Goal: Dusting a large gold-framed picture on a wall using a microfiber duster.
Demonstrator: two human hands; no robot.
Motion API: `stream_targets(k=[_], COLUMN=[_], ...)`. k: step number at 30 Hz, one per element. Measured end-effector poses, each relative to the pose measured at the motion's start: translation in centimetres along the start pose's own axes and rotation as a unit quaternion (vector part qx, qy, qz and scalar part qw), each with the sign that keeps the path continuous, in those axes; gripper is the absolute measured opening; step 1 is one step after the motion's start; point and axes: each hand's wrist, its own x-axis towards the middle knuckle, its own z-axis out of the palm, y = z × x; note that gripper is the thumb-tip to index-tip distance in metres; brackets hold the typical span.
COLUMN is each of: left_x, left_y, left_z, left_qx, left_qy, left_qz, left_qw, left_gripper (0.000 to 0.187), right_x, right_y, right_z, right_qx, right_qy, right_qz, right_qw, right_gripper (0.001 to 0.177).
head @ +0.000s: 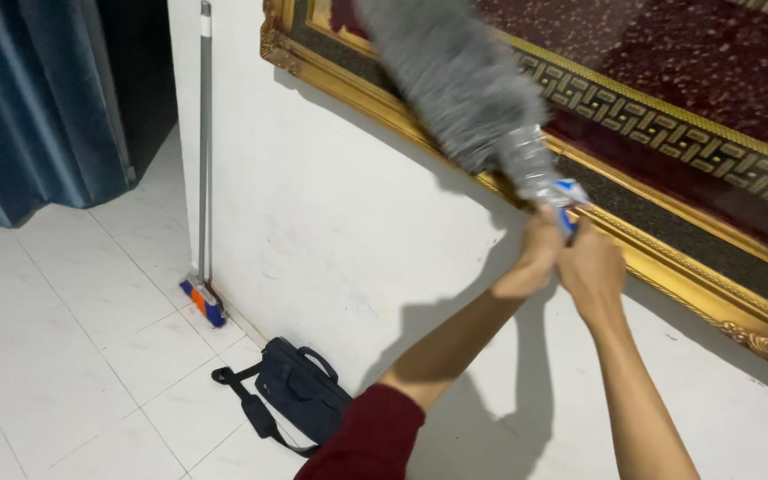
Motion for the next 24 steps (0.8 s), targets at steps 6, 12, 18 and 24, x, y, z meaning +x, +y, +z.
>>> stream_targets(k=[6, 12, 18, 24], left_x=[0.5, -3.6, 2.9, 6.9], left_y=[2.9, 12.2, 10.5, 1.0], left_z=[7.0, 10.0, 5.7, -8.6], left_qx=[0.289, 0.39, 0.356, 0.02], left_qy=[-0.063, -0.164, -0.153, 0.008], left_qz=[0.154, 0.144, 0.15, 0.064], left_qw=[0.943, 0.895, 0.909, 0.998], left_gripper=[0.053, 0.048, 0.053, 0.052], right_x=[-0.4, 3.4, 5.3, 3.5], right_y=[2.6, 4.7, 1.0, -8.2], right_z=[0.2, -0.9, 0.6, 3.9], right_qx=[0.24, 0.311, 0.248, 0.03], right_qy=[0.211, 0.316, 0.246, -0.002], right_qz=[0.043, 0.045, -0.01, -0.049], right_qw=[0.947, 0.895, 0.937, 0.998], right_gripper=[0.029, 0.032, 0.031, 0.052])
